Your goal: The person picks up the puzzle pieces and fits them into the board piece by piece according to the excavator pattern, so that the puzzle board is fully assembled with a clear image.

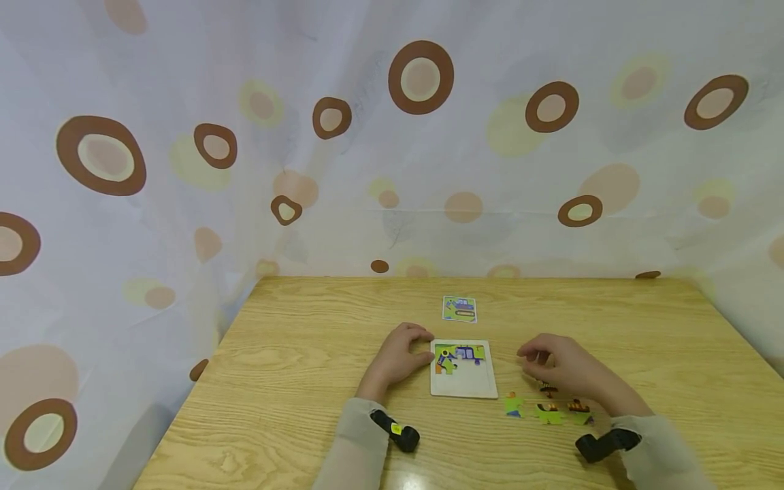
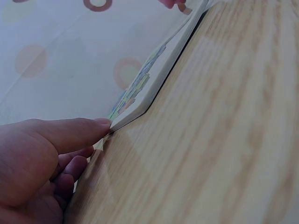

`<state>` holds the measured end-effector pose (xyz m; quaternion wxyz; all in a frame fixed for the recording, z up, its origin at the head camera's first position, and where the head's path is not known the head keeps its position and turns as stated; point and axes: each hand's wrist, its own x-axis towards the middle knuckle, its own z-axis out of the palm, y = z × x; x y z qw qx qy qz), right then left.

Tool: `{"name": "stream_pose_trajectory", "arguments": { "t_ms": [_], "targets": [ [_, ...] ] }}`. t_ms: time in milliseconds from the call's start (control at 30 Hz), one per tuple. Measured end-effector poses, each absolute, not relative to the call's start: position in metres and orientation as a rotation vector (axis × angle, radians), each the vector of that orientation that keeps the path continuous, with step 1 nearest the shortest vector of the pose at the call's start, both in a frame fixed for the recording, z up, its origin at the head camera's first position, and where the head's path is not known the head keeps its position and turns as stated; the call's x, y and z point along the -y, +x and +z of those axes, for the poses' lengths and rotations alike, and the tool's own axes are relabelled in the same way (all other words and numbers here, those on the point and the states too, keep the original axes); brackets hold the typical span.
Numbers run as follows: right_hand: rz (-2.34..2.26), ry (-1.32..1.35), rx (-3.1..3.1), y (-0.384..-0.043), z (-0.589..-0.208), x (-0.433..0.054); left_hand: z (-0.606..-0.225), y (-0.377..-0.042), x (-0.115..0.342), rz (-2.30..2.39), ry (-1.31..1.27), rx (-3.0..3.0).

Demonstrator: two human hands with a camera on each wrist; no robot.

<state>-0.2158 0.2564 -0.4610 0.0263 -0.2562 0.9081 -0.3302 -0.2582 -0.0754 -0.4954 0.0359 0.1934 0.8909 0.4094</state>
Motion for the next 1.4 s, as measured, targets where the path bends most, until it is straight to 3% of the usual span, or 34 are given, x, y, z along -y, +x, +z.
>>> {"name": "stream_pose_trajectory", "arguments": {
  "t_ms": [300, 633, 1400],
  "targets": [
    [-0.972, -0.694, -2.787, -0.210, -0.466, -0.274, -0.497, -0.259, 0.076, 1.222, 0.590, -2.751],
    [-0.952, -0.756, -2.737, -0.208, -0.469, -0.288, -0.499, -0.258, 0.077, 1.226, 0.578, -2.754],
    [-0.933, -0.736, -2.700, -0.208, -0.469, -0.291, -0.498, -0.259, 0.076, 1.229, 0.593, -2.751]
  ]
}}
